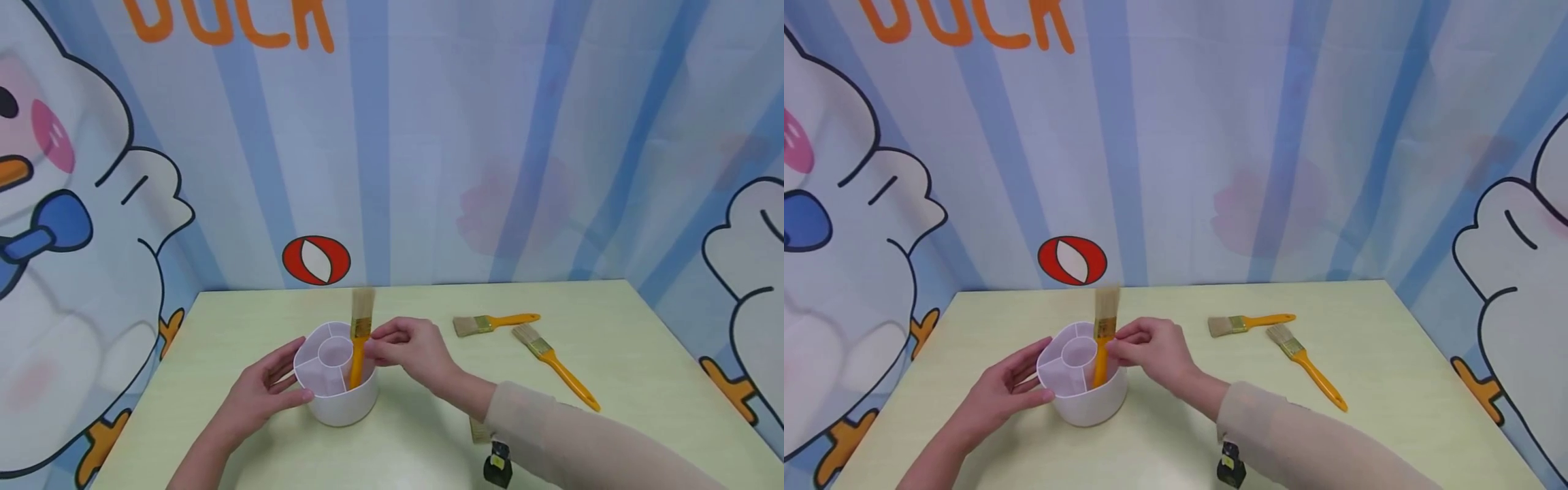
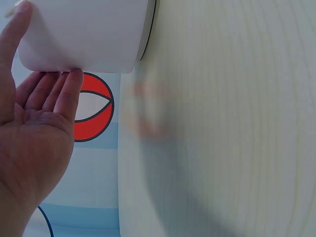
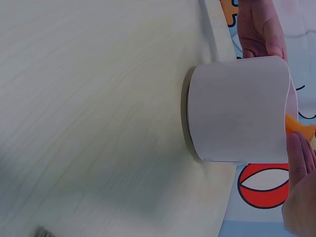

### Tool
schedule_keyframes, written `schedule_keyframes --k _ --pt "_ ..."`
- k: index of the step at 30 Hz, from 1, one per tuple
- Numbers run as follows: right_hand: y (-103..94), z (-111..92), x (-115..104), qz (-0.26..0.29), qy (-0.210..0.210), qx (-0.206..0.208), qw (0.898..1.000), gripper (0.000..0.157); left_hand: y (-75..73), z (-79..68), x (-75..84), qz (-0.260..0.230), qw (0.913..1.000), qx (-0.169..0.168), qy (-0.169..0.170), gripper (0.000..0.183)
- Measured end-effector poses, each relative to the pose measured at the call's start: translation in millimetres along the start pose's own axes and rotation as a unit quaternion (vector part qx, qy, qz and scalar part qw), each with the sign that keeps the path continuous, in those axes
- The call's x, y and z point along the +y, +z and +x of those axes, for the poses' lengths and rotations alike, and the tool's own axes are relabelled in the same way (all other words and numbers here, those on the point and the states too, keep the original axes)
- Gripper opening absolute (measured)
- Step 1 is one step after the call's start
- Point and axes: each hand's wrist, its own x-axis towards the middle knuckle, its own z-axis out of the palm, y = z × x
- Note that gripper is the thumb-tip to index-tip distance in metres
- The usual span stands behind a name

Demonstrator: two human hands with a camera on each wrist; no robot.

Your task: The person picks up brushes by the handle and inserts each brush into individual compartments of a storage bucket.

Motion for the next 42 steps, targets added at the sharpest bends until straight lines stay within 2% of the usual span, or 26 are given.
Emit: schedule_keyframes --k 7,12,19,23,28,34,37,42 --pt "-9.6 -5.0 1.2 -0.004 -0.009 -0.015 1.000 0.025 -1.5 -1.1 0.9 -0.008 1.0000 -0.001 0.005 0.090" --pt "-23.3 -8.5 0.2 -0.020 -0.005 -0.011 1.000 0.027 -1.2 0.1 -1.8 -0.008 1.0000 0.000 0.003 0.092" --pt "-59.6 -8.3 0.3 -0.067 -0.003 0.008 0.998 0.031 -1.3 1.6 -4.1 -0.008 1.0000 0.002 0.004 0.092" --pt "-84.6 -5.0 0.6 -0.127 -0.027 0.013 0.991 0.030 -2.4 0.6 -1.5 -0.009 1.0000 0.000 0.002 0.092" --pt "-117.7 2.4 -0.6 -0.206 -0.064 0.008 0.976 0.031 -4.0 0.1 0.0 -0.010 0.9999 -0.002 -0.004 0.092" --pt "-160.1 10.5 2.8 -0.290 -0.078 -0.012 0.954 0.039 -3.8 0.3 -1.5 -0.014 0.9998 -0.004 -0.015 0.093" --pt "-178.7 13.1 7.8 -0.329 -0.081 -0.016 0.941 0.044 -4.3 0.1 -1.0 -0.012 0.9998 -0.007 -0.012 0.092" --pt "-201.7 16.6 14.2 -0.405 -0.091 -0.038 0.909 0.057 -6.1 0.0 0.1 -0.007 0.9999 -0.011 -0.011 0.091"
